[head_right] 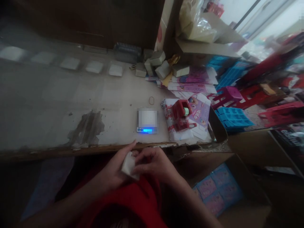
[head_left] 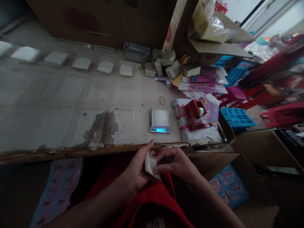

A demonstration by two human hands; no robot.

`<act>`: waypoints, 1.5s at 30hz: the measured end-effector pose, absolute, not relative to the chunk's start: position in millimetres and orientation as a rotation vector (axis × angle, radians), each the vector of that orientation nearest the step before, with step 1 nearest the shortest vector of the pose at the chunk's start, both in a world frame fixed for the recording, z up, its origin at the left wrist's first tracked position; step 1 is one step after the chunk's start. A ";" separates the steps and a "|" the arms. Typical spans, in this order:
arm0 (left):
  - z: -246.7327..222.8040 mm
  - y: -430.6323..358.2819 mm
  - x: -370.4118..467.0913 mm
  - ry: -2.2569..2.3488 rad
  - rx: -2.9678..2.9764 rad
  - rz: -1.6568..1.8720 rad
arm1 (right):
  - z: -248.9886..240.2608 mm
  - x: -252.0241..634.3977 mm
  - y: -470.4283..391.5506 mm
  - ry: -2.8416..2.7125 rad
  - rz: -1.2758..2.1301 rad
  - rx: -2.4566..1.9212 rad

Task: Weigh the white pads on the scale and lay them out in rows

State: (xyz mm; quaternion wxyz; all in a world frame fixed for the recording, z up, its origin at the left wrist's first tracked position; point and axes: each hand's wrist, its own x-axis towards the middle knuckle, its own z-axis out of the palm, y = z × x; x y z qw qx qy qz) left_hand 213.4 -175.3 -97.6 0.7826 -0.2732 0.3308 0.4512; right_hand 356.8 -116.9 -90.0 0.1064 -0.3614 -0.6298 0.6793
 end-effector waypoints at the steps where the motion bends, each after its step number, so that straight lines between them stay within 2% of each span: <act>1: -97.7 -175.0 213.4 0.709 -0.596 0.975 | -91.0 357.0 -116.5 -1.862 1.995 -1.066; 7: -95.4 -173.2 212.7 0.696 -0.626 0.995 | -96.5 356.6 -116.8 -1.810 1.944 -1.142; 12: -94.1 -170.9 212.6 0.609 -0.628 1.035 | -101.1 359.0 -110.0 -1.415 2.050 -1.246; 14: -95.4 -170.2 211.9 0.589 -0.615 1.058 | -100.4 362.8 -98.9 -1.300 1.989 -1.292; 17: -98.7 -170.4 209.8 0.622 -0.620 1.091 | -95.4 366.5 -75.2 -1.296 1.630 -1.333; 20: -99.2 -170.5 206.8 0.627 -0.641 1.058 | -93.0 360.8 -50.5 -1.496 0.948 -1.300; 23: -94.8 -169.1 203.1 0.673 -0.658 1.024 | -102.2 347.7 -33.0 -1.970 0.341 -1.087; 26: -90.4 -167.2 199.5 0.713 -0.683 1.048 | -118.4 337.5 -26.5 -2.454 0.064 -0.868; 31: -91.4 -168.0 197.5 0.737 -0.714 1.035 | -130.7 339.4 -28.5 -2.635 0.049 -0.934; 38: -90.4 -175.0 203.7 0.752 -0.696 1.028 | -118.6 356.5 -28.9 -2.446 0.150 -1.104; 45: -94.8 -191.2 211.5 0.738 -0.685 0.877 | -98.3 367.1 -29.1 -2.348 0.196 -1.049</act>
